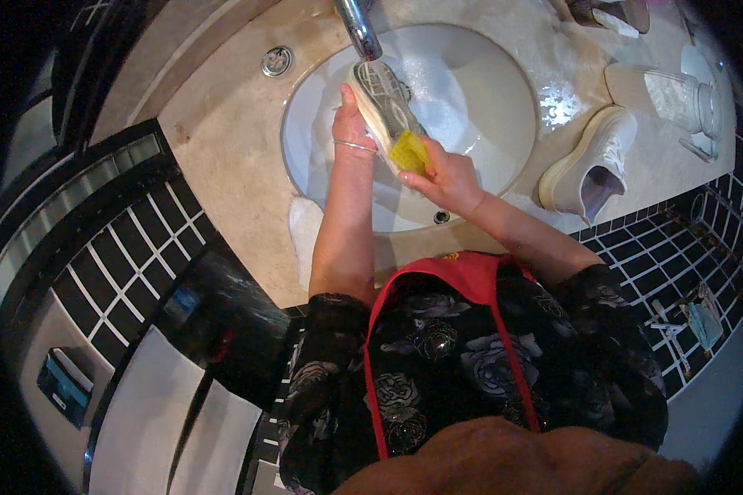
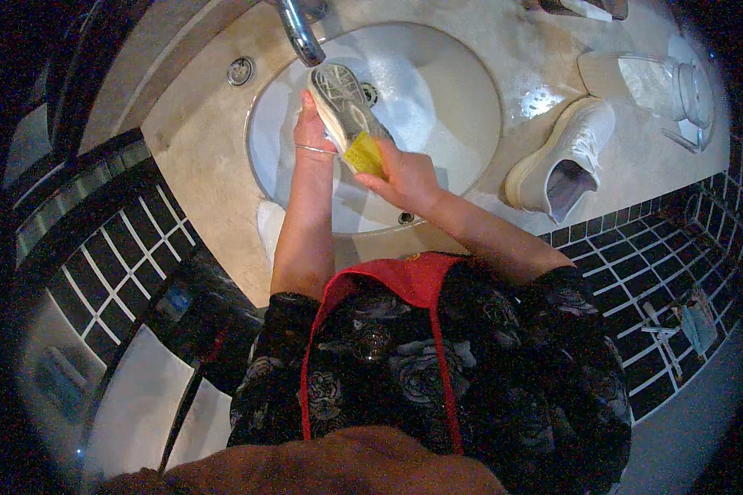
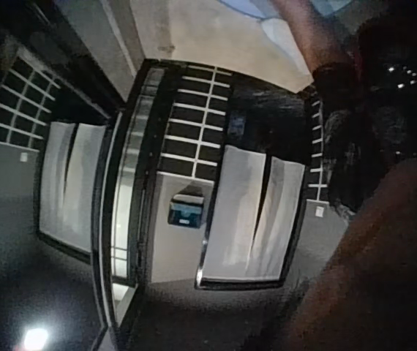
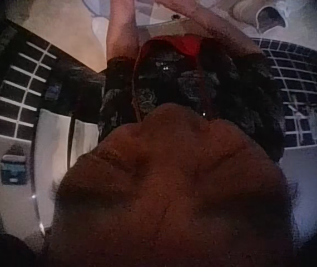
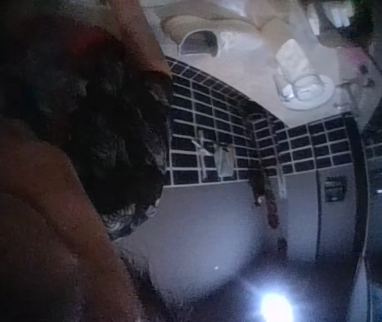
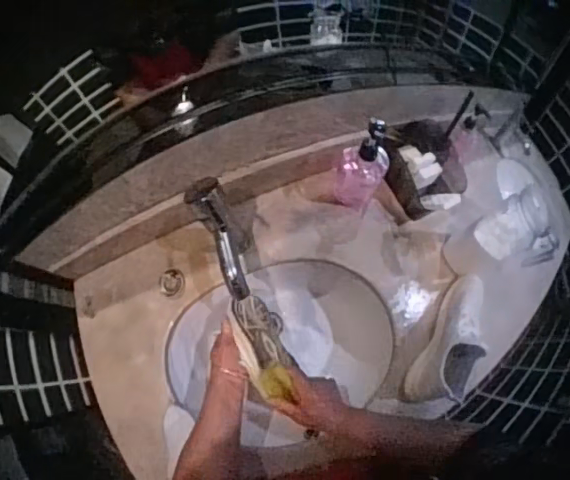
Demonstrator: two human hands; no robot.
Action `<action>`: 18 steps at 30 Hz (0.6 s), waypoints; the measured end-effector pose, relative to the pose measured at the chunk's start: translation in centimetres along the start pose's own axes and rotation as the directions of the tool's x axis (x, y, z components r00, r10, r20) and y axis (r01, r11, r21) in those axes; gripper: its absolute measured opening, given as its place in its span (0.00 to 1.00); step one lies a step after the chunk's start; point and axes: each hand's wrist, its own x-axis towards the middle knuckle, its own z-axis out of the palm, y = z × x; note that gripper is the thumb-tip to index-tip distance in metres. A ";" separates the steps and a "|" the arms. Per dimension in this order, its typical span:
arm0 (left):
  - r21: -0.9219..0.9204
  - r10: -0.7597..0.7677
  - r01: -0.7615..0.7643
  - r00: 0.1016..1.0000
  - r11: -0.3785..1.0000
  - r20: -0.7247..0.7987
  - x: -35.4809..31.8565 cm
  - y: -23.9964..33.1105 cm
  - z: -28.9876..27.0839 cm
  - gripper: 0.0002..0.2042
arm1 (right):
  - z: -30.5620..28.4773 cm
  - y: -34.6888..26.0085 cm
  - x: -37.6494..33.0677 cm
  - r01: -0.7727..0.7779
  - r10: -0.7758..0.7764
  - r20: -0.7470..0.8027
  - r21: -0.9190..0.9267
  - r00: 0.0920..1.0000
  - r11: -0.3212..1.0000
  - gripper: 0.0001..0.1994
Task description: The person scrubs a white sneaker with a yellow sponge under running water in a bathroom sink, then rinses it. The person repeats the process on the second sneaker, scrubbing the upper, laces, and sole before rinsing.
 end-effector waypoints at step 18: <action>0.187 0.398 -0.370 0.907 0.910 -0.140 -3.3 2.1 4.5 0.33 | 0.4 8.2 -4.0 -0.117 0.207 -0.261 0.320 0.943 0.940 0.27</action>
